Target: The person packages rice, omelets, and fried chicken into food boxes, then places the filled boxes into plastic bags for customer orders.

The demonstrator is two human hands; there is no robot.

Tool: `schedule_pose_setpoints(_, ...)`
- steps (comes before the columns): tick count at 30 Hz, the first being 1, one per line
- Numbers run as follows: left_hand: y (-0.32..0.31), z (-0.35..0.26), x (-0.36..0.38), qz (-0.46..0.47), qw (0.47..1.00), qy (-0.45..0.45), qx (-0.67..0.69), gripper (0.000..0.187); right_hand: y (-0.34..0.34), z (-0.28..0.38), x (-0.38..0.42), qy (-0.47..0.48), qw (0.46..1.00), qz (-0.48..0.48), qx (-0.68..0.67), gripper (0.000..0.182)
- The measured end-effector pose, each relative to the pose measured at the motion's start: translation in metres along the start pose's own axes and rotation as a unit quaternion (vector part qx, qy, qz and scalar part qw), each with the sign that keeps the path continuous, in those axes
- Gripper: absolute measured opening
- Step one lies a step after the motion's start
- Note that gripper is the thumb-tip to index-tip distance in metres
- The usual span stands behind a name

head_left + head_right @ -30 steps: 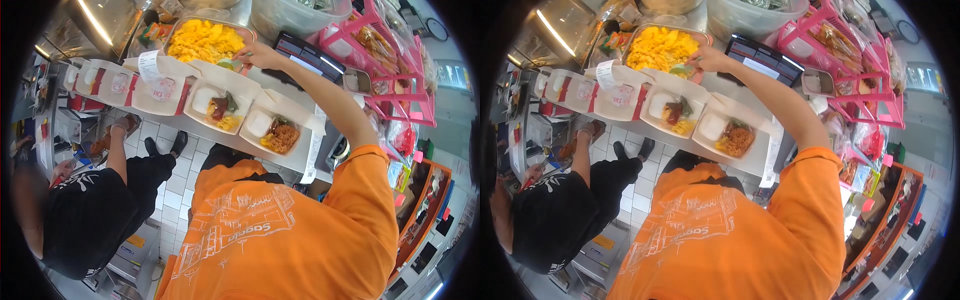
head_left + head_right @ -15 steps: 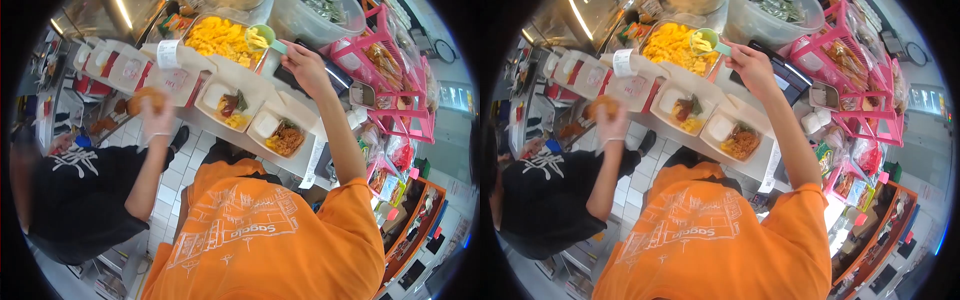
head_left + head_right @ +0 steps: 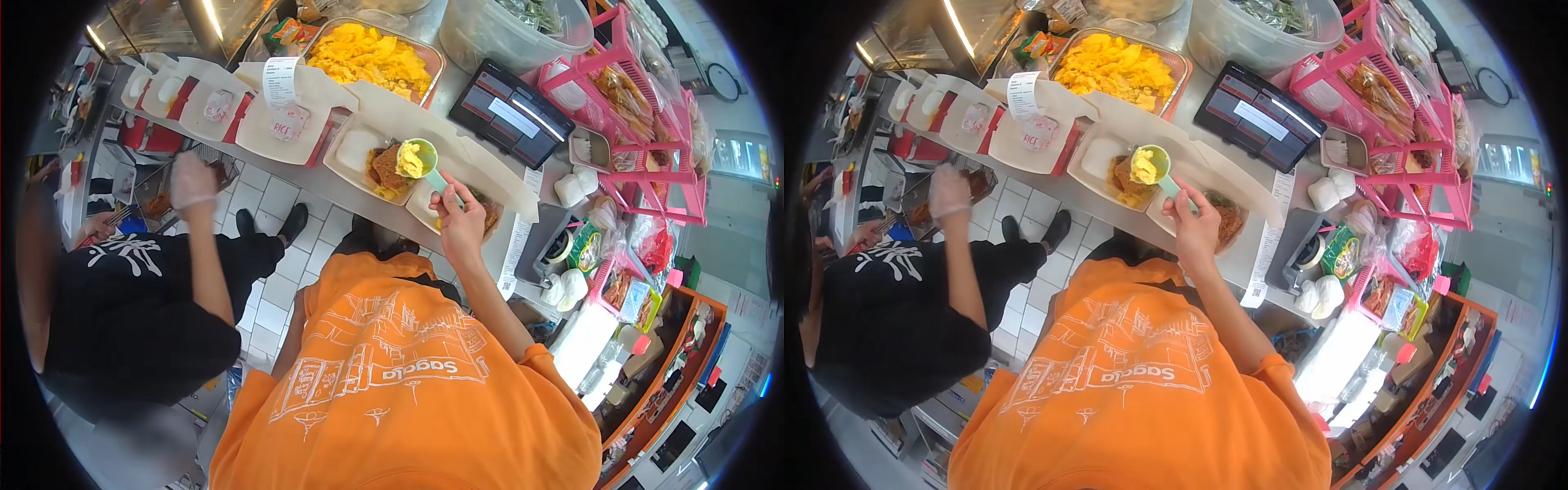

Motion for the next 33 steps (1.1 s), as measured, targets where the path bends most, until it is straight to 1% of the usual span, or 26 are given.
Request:
schedule_pose_setpoints(2, -0.058, 0.080, 0.045, 0.064, 0.992, 0.106, 0.038, 0.036, 0.000, 0.011, 0.009, 0.039, 0.973, -0.007, 0.229, 0.029)
schedule_pose_setpoints(5, -0.146, 0.165, 0.119, 0.152, 0.958, 0.232, 0.071, 0.033, 0.010, -0.013, 0.023, 0.082, 0.970, -0.033, 0.225, 0.028)
schedule_pose_setpoints(7, -0.189, 0.198, 0.158, 0.187, 0.936, 0.283, 0.097, 0.032, 0.002, -0.016, 0.030, 0.113, 0.933, -0.031, 0.340, 0.031)
schedule_pose_setpoints(8, -0.207, 0.209, 0.171, 0.197, 0.929, 0.293, 0.110, 0.032, -0.002, -0.017, 0.033, 0.129, 0.909, -0.029, 0.395, 0.033)
schedule_pose_setpoints(10, -0.240, 0.224, 0.188, 0.206, 0.924, 0.291, 0.141, 0.031, -0.008, -0.021, 0.036, 0.218, 0.845, 0.002, 0.488, 0.037)
schedule_pose_setpoints(11, -0.253, 0.229, 0.189, 0.196, 0.933, 0.257, 0.154, 0.031, -0.011, -0.028, 0.036, 0.263, 0.808, 0.023, 0.527, 0.039)
schedule_pose_setpoints(12, -0.266, 0.229, 0.187, 0.179, 0.948, 0.203, 0.169, 0.030, 0.000, -0.038, 0.035, 0.261, 0.811, 0.007, 0.524, 0.043)
schedule_pose_setpoints(13, -0.279, 0.231, 0.186, 0.153, 0.960, 0.143, 0.186, 0.030, 0.004, -0.034, 0.035, 0.220, 0.864, -0.026, 0.451, 0.041)
schedule_pose_setpoints(14, -0.290, 0.229, 0.184, 0.138, 0.966, 0.121, 0.181, 0.030, 0.005, -0.032, 0.034, 0.167, 0.910, -0.044, 0.378, 0.039)
schedule_pose_setpoints(15, -0.297, 0.229, 0.184, 0.126, 0.972, 0.113, 0.164, 0.030, 0.003, -0.024, 0.031, 0.192, 0.909, -0.057, 0.367, 0.030)
schedule_pose_setpoints(16, -0.293, 0.224, 0.179, 0.165, 0.963, 0.166, 0.133, 0.035, 0.013, -0.025, 0.030, 0.128, 0.916, -0.093, 0.369, 0.028)
schedule_pose_setpoints(17, -0.287, 0.214, 0.173, 0.208, 0.949, 0.216, 0.099, 0.040, 0.020, -0.027, 0.026, 0.090, 0.929, -0.092, 0.348, 0.034)
schedule_pose_setpoints(18, -0.294, 0.214, 0.173, 0.231, 0.930, 0.273, 0.086, 0.039, 0.026, -0.027, 0.020, 0.069, 0.957, -0.048, 0.279, 0.036)
schedule_pose_setpoints(19, -0.296, 0.210, 0.174, 0.197, 0.934, 0.290, 0.075, 0.040, 0.034, -0.025, 0.013, 0.043, 0.976, -0.019, 0.211, 0.038)
schedule_pose_setpoints(20, -0.291, 0.198, 0.174, 0.202, 0.927, 0.304, 0.087, 0.035, 0.040, -0.022, 0.002, 0.031, 0.997, -0.007, 0.075, 0.037)
schedule_pose_setpoints(21, -0.296, 0.189, 0.172, 0.183, 0.937, 0.292, 0.064, 0.033, 0.044, -0.016, -0.005, 0.018, 0.998, -0.007, -0.060, 0.036)
schedule_pose_setpoints(22, -0.300, 0.183, 0.170, 0.166, 0.947, 0.274, 0.036, 0.031, 0.036, -0.002, -0.010, -0.001, 0.993, 0.026, -0.119, 0.036)
schedule_pose_setpoints(23, -0.300, 0.178, 0.180, 0.093, 0.948, 0.285, 0.105, 0.030, 0.027, 0.016, -0.016, -0.023, 0.983, 0.057, -0.176, 0.035)
schedule_pose_setpoints(25, -0.291, 0.159, 0.203, -0.060, 0.928, 0.290, 0.227, 0.030, 0.024, 0.052, -0.048, -0.044, 0.973, 0.095, -0.206, 0.038)
schedule_pose_setpoints(26, -0.297, 0.157, 0.216, -0.077, 0.882, 0.323, 0.335, 0.035, 0.015, 0.081, -0.065, -0.011, 0.985, 0.141, -0.097, 0.040)
schedule_pose_setpoints(27, -0.299, 0.150, 0.226, -0.057, 0.873, 0.352, 0.332, 0.035, 0.005, 0.106, -0.084, 0.025, 0.983, 0.182, 0.010, 0.043)
schedule_pose_setpoints(28, -0.303, 0.144, 0.234, -0.034, 0.865, 0.379, 0.328, 0.036, -0.010, 0.124, -0.103, 0.058, 0.959, 0.203, 0.188, 0.044)
schedule_pose_setpoints(29, -0.307, 0.140, 0.245, -0.012, 0.856, 0.405, 0.322, 0.038, -0.025, 0.138, -0.122, 0.094, 0.903, 0.218, 0.357, 0.045)
schedule_pose_setpoints(30, -0.313, 0.139, 0.254, -0.013, 0.860, 0.415, 0.296, 0.037, -0.037, 0.147, -0.146, 0.181, 0.729, 0.252, 0.610, 0.045)
schedule_pose_setpoints(32, -0.326, 0.138, 0.275, -0.013, 0.867, 0.436, 0.241, 0.035, -0.017, 0.137, -0.248, 0.217, 0.587, 0.321, 0.711, 0.043)
schedule_pose_setpoints(33, -0.329, 0.136, 0.288, -0.019, 0.862, 0.441, 0.249, 0.034, -0.003, 0.127, -0.277, 0.155, 0.670, 0.338, 0.643, 0.043)
Point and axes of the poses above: each hand's wrist, its own x-axis away from the middle knuckle, its own y-axis out of the back of the hand, z = x × y, the point moved 7 cm from there along -x, towards the middle knuckle, and after that the axes turned 15 degrees about z, right-handed, at the moved point
